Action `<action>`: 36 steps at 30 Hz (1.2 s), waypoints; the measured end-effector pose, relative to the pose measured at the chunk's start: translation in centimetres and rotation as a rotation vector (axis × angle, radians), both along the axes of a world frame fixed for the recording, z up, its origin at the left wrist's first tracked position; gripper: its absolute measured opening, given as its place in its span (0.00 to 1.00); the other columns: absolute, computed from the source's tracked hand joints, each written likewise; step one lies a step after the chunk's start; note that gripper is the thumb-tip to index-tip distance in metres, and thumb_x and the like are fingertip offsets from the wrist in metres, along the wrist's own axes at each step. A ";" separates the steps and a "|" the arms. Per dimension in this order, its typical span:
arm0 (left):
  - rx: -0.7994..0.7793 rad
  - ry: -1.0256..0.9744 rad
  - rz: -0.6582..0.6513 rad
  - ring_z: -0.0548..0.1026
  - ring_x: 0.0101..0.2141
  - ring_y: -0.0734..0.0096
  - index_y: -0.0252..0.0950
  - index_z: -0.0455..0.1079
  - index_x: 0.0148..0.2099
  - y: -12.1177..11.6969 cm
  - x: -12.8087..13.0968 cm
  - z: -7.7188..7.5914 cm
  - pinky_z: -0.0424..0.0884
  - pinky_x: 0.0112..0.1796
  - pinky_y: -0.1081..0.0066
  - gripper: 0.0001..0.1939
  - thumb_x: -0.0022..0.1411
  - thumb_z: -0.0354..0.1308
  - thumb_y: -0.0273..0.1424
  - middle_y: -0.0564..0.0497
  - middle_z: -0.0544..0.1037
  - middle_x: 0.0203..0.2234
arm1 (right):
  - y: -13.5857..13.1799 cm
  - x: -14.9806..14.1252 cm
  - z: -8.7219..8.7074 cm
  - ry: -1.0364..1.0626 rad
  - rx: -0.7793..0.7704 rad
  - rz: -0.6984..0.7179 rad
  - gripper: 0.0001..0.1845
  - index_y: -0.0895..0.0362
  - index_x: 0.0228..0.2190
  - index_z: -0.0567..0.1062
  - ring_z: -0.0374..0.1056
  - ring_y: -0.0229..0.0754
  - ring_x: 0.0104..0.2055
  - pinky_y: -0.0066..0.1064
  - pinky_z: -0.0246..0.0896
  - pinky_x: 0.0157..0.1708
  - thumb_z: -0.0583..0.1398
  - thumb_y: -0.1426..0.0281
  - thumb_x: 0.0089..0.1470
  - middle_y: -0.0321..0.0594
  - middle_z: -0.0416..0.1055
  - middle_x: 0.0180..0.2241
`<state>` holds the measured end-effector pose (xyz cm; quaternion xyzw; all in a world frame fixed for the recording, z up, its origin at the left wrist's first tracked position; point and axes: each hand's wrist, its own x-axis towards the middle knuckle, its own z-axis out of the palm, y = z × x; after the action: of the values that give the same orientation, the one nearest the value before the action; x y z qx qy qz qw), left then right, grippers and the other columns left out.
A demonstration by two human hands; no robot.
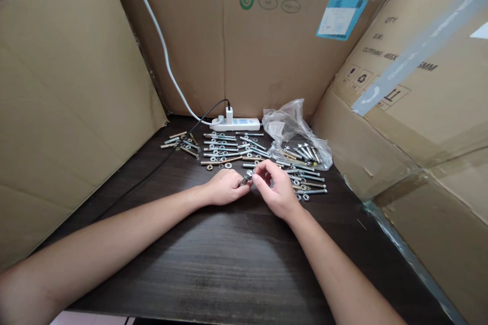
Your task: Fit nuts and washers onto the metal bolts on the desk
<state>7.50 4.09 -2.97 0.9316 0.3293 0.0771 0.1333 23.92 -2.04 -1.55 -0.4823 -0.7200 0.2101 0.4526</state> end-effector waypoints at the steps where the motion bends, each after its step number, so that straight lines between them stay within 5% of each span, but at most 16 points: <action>1: 0.002 -0.005 -0.003 0.68 0.20 0.72 0.34 0.71 0.23 0.0 0.0 0.0 0.50 0.22 0.71 0.28 0.66 0.39 0.42 0.49 0.73 0.18 | 0.0 0.0 -0.1 0.021 -0.005 0.001 0.02 0.56 0.33 0.67 0.62 0.38 0.31 0.31 0.58 0.31 0.56 0.70 0.56 0.37 0.66 0.30; 8: 0.030 -0.030 -0.021 0.69 0.20 0.71 0.34 0.72 0.25 -0.1 -0.1 0.1 0.53 0.23 0.72 0.26 0.66 0.40 0.41 0.49 0.75 0.20 | 0.0 0.1 -0.1 -0.019 0.005 0.047 0.13 0.54 0.45 0.70 0.65 0.40 0.34 0.32 0.59 0.33 0.54 0.69 0.59 0.39 0.68 0.34; 17: 0.051 0.046 -0.014 0.70 0.21 0.69 0.33 0.73 0.24 -0.1 0.1 0.0 0.54 0.23 0.71 0.26 0.65 0.42 0.41 0.47 0.76 0.21 | 0.1 0.0 0.0 -0.049 0.035 0.013 0.06 0.56 0.33 0.71 0.62 0.39 0.30 0.32 0.58 0.29 0.59 0.66 0.56 0.38 0.67 0.31; 24: 0.024 -0.006 -0.027 0.68 0.19 0.72 0.33 0.71 0.23 -0.3 0.0 0.4 0.53 0.23 0.71 0.26 0.65 0.42 0.40 0.48 0.73 0.18 | -0.1 0.3 0.2 0.011 -0.004 0.077 0.11 0.54 0.43 0.70 0.64 0.41 0.35 0.33 0.59 0.34 0.53 0.68 0.58 0.39 0.67 0.35; 36: 0.007 0.037 -0.014 0.71 0.21 0.69 0.32 0.72 0.23 -0.2 0.1 0.3 0.56 0.24 0.71 0.25 0.64 0.44 0.40 0.47 0.74 0.19 | 0.1 0.1 0.0 -0.079 -0.011 -0.012 0.07 0.56 0.30 0.68 0.60 0.38 0.27 0.30 0.57 0.28 0.59 0.64 0.54 0.36 0.67 0.27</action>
<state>7.60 3.85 -2.62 0.9356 0.3250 0.0599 0.1244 23.98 -1.95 -1.54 -0.4970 -0.7333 0.1920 0.4224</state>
